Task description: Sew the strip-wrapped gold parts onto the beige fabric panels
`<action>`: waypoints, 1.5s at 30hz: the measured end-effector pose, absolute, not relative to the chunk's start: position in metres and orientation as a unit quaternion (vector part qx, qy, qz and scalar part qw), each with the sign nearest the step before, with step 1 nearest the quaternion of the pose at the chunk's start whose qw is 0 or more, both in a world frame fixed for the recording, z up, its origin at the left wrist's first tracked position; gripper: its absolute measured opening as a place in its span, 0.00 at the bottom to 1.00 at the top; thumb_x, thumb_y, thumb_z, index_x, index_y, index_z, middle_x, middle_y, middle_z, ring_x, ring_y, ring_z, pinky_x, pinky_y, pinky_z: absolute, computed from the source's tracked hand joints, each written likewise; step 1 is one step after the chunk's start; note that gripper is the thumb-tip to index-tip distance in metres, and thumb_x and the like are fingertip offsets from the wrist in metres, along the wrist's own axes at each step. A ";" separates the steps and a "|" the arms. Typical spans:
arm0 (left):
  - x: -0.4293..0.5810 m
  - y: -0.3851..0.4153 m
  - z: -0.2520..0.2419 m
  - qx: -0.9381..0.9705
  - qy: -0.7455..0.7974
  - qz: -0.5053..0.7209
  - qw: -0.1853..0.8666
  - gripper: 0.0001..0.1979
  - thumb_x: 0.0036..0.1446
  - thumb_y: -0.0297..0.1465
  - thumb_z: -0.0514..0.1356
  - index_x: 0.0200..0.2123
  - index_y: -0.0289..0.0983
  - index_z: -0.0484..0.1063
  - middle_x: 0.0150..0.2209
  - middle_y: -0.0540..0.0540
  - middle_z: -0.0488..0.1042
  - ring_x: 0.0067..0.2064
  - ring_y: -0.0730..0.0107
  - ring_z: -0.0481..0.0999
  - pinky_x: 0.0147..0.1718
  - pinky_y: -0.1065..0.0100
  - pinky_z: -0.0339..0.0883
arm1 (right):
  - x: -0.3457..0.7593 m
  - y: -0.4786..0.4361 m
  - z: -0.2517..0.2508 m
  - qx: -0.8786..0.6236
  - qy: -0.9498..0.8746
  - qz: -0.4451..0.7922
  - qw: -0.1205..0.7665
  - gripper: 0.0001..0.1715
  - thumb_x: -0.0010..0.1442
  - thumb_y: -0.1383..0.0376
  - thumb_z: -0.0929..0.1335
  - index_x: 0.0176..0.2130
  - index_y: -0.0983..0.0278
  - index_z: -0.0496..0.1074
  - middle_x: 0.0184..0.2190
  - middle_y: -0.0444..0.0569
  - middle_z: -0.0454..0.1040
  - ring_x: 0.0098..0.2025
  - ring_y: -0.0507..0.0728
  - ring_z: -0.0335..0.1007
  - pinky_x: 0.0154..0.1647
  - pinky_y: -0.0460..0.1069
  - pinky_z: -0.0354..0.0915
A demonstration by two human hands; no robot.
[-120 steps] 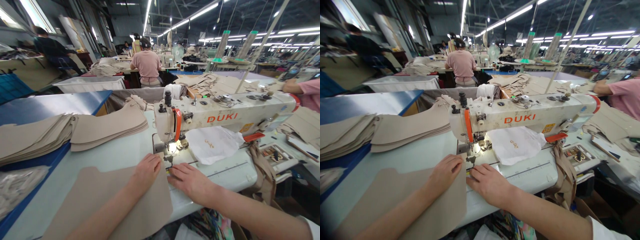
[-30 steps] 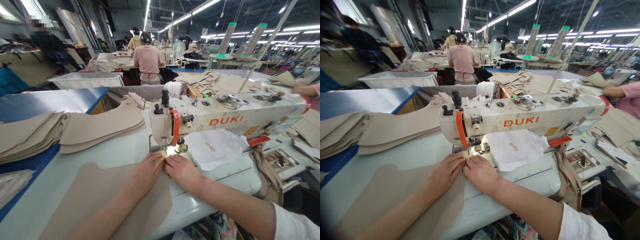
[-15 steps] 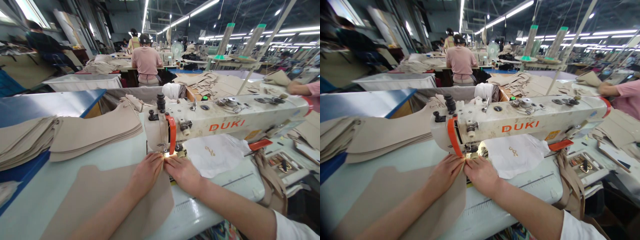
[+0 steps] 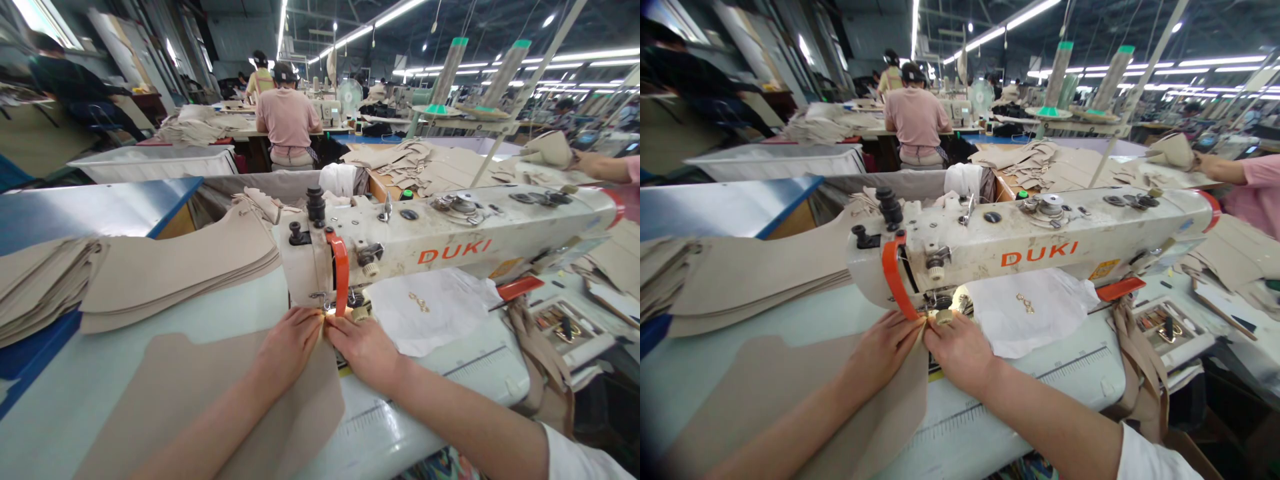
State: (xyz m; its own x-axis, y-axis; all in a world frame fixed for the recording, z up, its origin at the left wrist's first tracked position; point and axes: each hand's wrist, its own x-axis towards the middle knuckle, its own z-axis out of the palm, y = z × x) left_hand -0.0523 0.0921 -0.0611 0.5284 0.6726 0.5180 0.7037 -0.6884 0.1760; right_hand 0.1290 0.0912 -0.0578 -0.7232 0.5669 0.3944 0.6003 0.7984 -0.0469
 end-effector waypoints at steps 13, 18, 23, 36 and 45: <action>-0.055 0.091 -0.064 -0.862 -0.416 -0.290 -0.018 0.13 0.64 0.28 0.49 0.40 0.35 0.73 0.39 0.42 0.77 0.43 0.63 0.74 0.45 0.60 0.72 | 0.127 0.090 -0.059 -0.332 -0.924 -0.049 0.181 0.01 0.60 0.71 0.69 0.35 0.68 0.73 0.42 0.53 0.76 0.37 0.58 0.71 0.37 0.52 0.67; -0.053 0.086 -0.065 -0.854 -0.438 -0.281 -0.006 0.15 0.64 0.28 0.48 0.41 0.33 0.74 0.41 0.40 0.77 0.45 0.61 0.74 0.47 0.57 0.72 | 0.132 0.088 -0.060 -0.312 -0.926 -0.037 0.211 0.04 0.60 0.70 0.69 0.38 0.69 0.73 0.42 0.52 0.76 0.44 0.58 0.70 0.43 0.52 0.67; -0.054 0.078 -0.066 -0.859 -0.452 -0.241 0.019 0.16 0.64 0.28 0.46 0.47 0.33 0.72 0.46 0.39 0.76 0.51 0.60 0.73 0.50 0.57 0.70 | 0.137 0.087 -0.061 -0.268 -0.938 -0.013 0.218 0.04 0.60 0.69 0.69 0.38 0.68 0.73 0.42 0.50 0.76 0.46 0.57 0.70 0.50 0.50 0.65; -0.053 0.079 -0.066 -0.898 -0.395 -0.166 0.096 0.18 0.62 0.23 0.43 0.43 0.30 0.72 0.43 0.38 0.77 0.52 0.61 0.72 0.52 0.60 0.68 | 0.134 0.087 -0.052 -0.278 -0.948 0.011 0.157 0.04 0.60 0.69 0.69 0.37 0.69 0.73 0.42 0.51 0.76 0.47 0.57 0.71 0.51 0.50 0.66; -0.054 0.080 -0.067 -0.892 -0.416 -0.151 0.092 0.19 0.61 0.22 0.43 0.47 0.33 0.70 0.48 0.39 0.75 0.53 0.62 0.72 0.53 0.62 0.67 | 0.131 0.089 -0.050 -0.290 -0.946 0.002 0.142 0.04 0.62 0.70 0.68 0.36 0.69 0.74 0.43 0.52 0.77 0.46 0.57 0.71 0.49 0.50 0.66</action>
